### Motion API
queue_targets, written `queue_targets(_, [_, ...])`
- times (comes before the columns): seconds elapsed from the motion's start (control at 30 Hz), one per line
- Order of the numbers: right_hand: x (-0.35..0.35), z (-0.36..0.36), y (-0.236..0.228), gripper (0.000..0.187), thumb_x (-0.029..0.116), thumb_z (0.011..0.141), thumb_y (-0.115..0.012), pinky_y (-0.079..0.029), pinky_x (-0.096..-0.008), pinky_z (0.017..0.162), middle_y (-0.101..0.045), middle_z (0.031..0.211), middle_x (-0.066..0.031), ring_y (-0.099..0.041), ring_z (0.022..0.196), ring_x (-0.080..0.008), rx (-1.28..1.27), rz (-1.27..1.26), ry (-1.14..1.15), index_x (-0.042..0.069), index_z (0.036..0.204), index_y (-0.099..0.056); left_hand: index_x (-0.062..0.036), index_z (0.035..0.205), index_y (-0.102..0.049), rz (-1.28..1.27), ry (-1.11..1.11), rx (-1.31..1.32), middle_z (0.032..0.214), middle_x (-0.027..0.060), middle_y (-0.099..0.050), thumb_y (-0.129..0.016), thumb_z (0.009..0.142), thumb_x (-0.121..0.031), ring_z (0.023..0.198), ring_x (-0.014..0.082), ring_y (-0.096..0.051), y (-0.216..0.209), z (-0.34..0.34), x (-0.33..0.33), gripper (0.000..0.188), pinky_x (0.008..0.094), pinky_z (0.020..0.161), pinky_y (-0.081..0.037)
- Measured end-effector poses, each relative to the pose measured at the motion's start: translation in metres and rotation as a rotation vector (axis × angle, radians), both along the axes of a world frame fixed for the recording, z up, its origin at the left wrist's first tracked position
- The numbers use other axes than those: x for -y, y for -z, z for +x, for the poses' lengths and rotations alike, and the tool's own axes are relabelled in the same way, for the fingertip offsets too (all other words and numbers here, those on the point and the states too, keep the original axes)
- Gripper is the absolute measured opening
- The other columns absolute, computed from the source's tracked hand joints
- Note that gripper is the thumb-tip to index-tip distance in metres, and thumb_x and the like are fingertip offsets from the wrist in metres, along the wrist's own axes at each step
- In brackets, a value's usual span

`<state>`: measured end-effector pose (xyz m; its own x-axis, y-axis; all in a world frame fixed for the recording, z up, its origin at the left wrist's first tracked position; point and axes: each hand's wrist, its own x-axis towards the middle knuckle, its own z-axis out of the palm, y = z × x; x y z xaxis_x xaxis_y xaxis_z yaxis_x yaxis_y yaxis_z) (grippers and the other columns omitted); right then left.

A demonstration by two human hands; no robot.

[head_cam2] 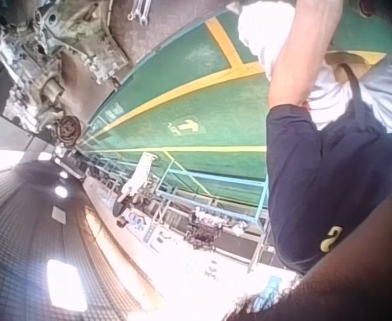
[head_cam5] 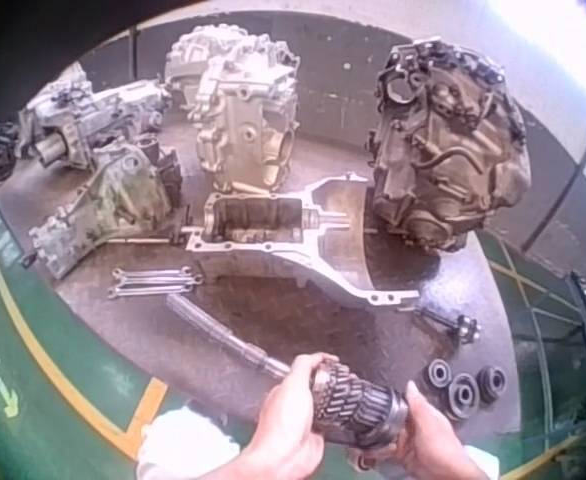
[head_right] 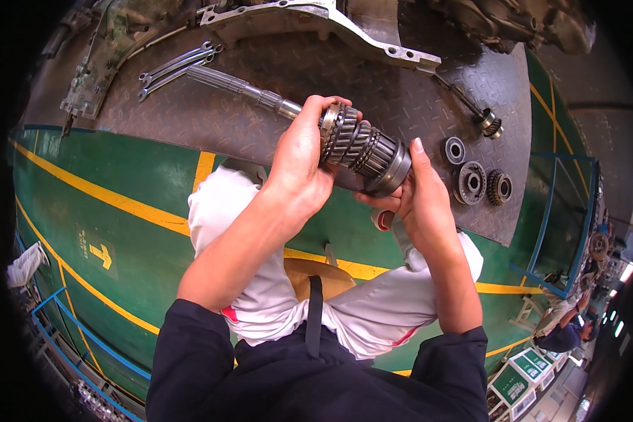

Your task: The person slides gears and bearings onto a transmission shaft by hand, fitting the components together while holding the shaft vertically and on the workbench.

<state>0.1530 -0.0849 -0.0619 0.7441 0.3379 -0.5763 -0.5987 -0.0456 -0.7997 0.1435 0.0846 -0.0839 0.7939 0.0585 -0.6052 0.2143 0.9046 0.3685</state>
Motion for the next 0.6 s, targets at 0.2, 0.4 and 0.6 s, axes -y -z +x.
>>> queue_targets(0.2, [0.0011,0.0006,-0.0008,0.07,0.059,0.104,-0.023,-0.05,-0.0307,0.048,-0.072,0.1,-0.0207,-0.075,0.076,-0.0296,-0.131,0.02,-0.008,-0.001,0.127,-0.053,-0.0096,0.098,-0.066,0.053,0.012,0.002,0.092,0.0053,-0.07,-0.057,0.094,-0.03,0.08,0.0173,-0.068,0.0019,-0.0003,0.001,0.023,0.0337,0.076,-0.055])
queue_targets(0.4, [-0.0046,-0.0013,-0.0014,0.068,0.057,0.104,-0.026,-0.052,-0.0316,0.05,-0.071,0.098,-0.0229,-0.074,0.074,-0.0299,-0.129,0.026,0.072,-0.002,0.127,-0.053,-0.0092,0.097,-0.065,0.065,0.029,0.028,0.092,0.0054,-0.07,-0.057,0.094,-0.03,0.08,0.017,-0.068,0.0034,-0.002,0.0011,0.023,0.035,0.073,-0.056])
queue_targets(0.6, [0.0036,0.0026,0.003,0.069,0.056,0.104,-0.024,-0.052,-0.0319,0.052,-0.071,0.092,-0.023,-0.066,0.058,-0.0245,-0.16,0.064,0.038,-0.002,0.121,-0.057,-0.009,0.096,-0.065,0.081,0.042,0.035,0.09,0.0046,-0.069,-0.058,0.093,-0.032,0.077,0.0169,-0.068,0.0011,-0.0025,0.0028,0.024,0.0355,0.072,-0.055])
